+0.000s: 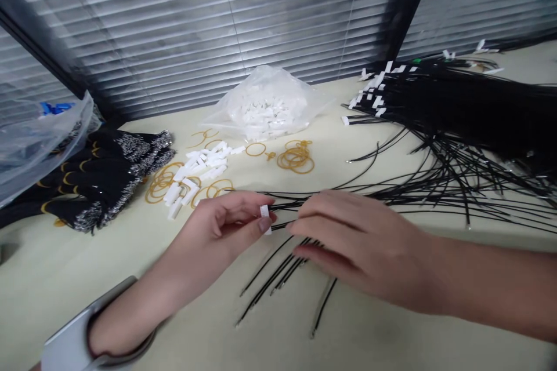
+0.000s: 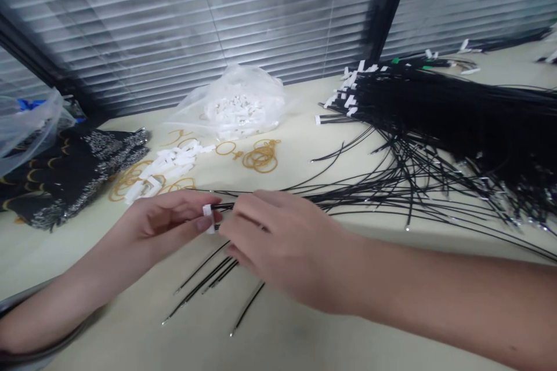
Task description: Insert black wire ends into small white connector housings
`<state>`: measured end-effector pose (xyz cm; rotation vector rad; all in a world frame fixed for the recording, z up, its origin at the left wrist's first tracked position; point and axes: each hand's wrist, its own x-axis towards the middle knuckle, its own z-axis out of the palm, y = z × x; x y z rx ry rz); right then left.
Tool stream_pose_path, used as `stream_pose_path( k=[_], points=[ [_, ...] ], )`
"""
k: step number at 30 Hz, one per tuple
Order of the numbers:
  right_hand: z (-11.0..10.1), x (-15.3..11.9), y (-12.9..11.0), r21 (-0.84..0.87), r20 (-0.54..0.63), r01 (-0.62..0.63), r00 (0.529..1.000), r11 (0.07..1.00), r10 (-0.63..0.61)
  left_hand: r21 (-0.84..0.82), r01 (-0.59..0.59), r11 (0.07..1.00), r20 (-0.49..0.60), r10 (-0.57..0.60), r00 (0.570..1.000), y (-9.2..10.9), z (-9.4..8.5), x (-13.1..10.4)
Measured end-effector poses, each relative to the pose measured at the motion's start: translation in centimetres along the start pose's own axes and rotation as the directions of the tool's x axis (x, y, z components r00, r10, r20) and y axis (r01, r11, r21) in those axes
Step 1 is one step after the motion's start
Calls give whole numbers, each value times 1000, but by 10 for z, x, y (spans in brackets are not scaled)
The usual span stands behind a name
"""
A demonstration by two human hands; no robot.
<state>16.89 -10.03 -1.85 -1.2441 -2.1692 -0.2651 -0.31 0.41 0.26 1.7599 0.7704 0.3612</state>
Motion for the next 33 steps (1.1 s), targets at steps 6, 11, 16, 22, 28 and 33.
stream_pose_path(
  k=[6,11,16,22,28,33],
  points=[
    [3,-1,5,-126,-20,-114,994,986,112,-37,29,999,25,-29,999,0,0,-3],
    [7,-3,5,-165,9,-153,988,974,157,-138,60,989,73,-51,996,-2,0,0],
    [7,0,6,-109,-5,-158,987,981,158,-155,52,987,65,-42,997,-2,0,-1],
    [-3,1,0,149,49,12,999,989,-19,-67,25,997,17,-23,1000,-1,-1,-2],
    [1,-3,0,126,290,57,953,990,-91,4,23,1000,8,-23,1000,-1,0,0],
    [0,-4,3,58,334,67,939,996,-83,66,28,997,6,-29,1000,1,2,-3]
  ],
)
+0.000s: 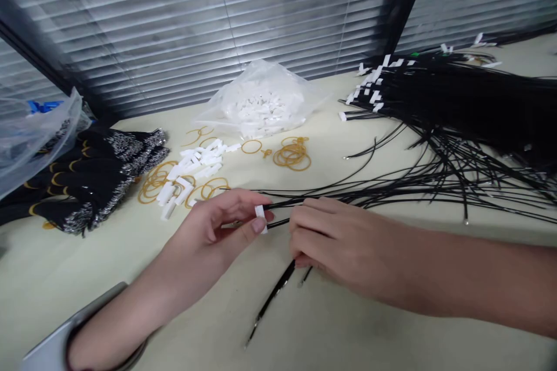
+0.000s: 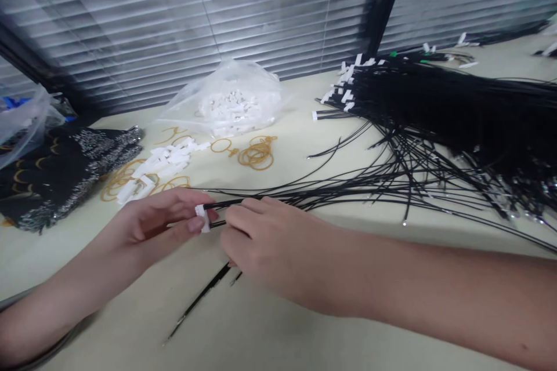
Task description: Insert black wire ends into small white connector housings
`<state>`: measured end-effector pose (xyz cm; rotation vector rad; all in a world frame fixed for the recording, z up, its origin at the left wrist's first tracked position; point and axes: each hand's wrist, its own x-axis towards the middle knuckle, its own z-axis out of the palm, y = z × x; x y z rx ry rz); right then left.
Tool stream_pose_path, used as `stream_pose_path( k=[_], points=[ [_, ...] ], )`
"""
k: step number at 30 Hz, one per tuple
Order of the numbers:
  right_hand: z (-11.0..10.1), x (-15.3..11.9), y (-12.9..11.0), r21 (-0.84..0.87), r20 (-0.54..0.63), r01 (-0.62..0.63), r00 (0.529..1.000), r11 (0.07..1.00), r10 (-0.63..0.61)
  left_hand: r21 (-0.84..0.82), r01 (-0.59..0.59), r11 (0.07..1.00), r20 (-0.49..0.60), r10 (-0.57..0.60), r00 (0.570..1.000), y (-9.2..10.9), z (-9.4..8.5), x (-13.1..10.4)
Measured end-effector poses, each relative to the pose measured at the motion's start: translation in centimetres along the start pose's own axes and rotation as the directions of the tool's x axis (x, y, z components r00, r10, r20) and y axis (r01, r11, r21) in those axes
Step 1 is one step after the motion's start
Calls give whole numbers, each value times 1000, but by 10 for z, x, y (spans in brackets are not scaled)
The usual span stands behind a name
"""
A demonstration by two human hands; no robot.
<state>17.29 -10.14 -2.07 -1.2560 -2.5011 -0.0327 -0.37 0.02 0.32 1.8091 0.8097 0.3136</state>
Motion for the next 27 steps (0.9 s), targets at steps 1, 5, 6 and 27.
stream_pose_path(
  k=[1,5,6,27],
  points=[
    [-1,-1,0,-21,10,8,1000,1000,-8,28,2,1000,-10,-2,1000,0,1,0],
    [-5,-1,-2,-70,43,20,999,997,-17,99,-7,995,-32,10,999,0,1,0],
    [-6,-1,-2,-69,46,17,999,997,-14,97,-9,995,-32,12,999,0,1,0],
    [-3,1,-8,-76,-12,13,1000,997,-14,-51,6,999,-3,-6,1000,-4,0,2]
  ],
)
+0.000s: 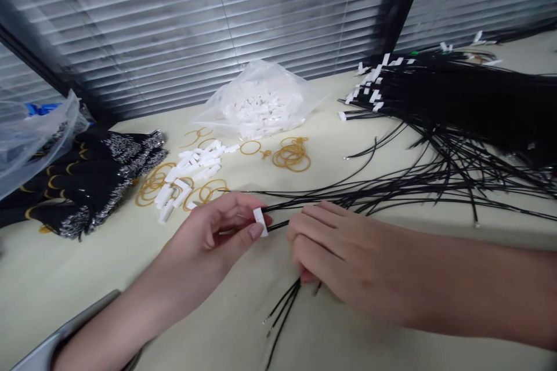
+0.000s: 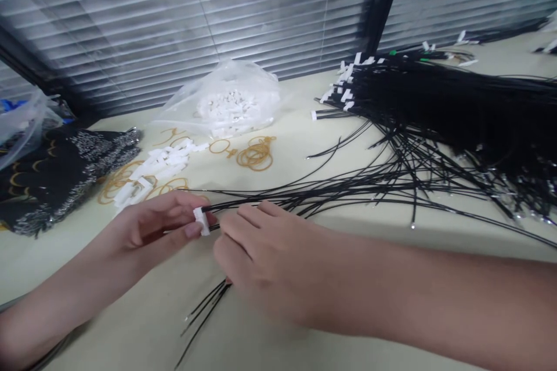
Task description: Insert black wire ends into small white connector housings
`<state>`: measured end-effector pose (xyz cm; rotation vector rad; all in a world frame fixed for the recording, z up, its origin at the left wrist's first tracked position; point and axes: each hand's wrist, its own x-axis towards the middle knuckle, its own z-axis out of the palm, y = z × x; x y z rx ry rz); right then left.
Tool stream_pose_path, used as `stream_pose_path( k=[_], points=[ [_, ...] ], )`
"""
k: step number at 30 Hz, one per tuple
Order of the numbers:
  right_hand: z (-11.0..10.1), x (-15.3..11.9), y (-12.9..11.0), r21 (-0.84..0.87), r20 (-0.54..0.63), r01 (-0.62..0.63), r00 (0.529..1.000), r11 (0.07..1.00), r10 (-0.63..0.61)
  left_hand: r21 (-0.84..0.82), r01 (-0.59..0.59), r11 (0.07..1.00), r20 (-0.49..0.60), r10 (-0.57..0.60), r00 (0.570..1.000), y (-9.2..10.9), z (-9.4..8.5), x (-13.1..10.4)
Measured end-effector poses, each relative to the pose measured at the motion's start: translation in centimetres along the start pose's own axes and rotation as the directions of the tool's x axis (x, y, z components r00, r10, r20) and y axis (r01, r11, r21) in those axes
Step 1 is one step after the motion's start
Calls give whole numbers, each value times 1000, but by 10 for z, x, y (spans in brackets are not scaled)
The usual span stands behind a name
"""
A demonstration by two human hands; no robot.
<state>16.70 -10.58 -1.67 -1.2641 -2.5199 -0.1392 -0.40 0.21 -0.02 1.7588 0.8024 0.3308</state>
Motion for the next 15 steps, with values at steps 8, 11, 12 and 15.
stream_pose_path(
  k=[8,11,12,15],
  points=[
    [5,1,9,179,-68,-100,991,979,114,2,25,1000,-10,-25,1000,1,-6,0],
    [6,2,11,205,-131,-178,969,962,208,-31,29,999,-23,-30,999,0,-10,1],
    [6,3,11,203,-155,-207,958,957,241,-41,33,999,-28,-34,999,0,-10,1],
    [6,5,12,220,-220,-292,915,931,339,-68,54,996,-43,-57,997,-1,-11,2]
  ],
)
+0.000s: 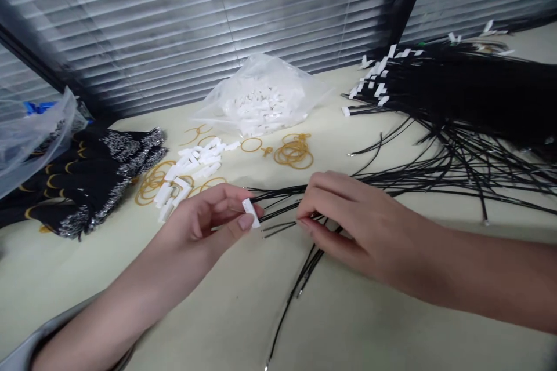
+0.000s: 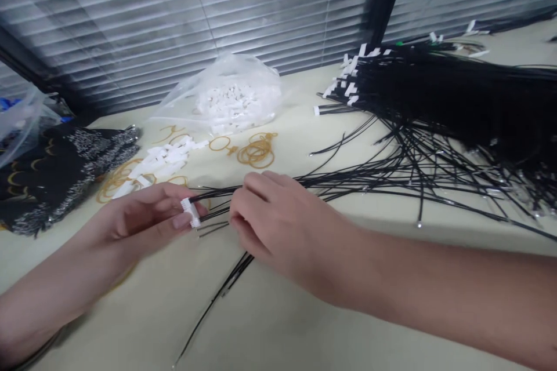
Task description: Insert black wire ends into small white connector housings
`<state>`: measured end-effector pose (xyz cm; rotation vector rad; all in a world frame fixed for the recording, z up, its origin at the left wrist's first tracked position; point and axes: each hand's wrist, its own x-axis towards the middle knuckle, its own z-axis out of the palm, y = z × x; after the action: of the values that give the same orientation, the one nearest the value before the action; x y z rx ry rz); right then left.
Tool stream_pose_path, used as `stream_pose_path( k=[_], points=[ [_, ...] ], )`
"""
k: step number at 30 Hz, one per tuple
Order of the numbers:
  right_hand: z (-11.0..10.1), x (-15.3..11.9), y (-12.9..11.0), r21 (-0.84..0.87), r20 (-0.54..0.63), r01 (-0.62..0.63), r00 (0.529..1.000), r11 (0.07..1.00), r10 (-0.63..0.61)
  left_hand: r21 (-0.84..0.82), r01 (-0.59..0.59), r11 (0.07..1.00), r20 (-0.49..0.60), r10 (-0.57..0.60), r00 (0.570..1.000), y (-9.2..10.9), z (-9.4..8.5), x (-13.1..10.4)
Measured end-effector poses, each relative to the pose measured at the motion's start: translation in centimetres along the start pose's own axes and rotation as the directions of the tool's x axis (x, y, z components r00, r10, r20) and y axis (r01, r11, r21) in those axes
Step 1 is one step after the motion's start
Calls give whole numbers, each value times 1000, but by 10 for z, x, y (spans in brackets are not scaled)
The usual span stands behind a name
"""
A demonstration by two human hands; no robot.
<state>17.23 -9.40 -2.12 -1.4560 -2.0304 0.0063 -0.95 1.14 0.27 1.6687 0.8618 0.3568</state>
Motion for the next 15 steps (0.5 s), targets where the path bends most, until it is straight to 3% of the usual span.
stream_pose_path(
  k=[7,15],
  points=[
    [3,0,2,45,17,-148,989,988,147,-50,59,997,24,-58,998,-2,3,-1],
    [2,-1,2,82,36,-139,990,987,136,-120,80,990,-17,-82,996,2,5,-1]
  ],
)
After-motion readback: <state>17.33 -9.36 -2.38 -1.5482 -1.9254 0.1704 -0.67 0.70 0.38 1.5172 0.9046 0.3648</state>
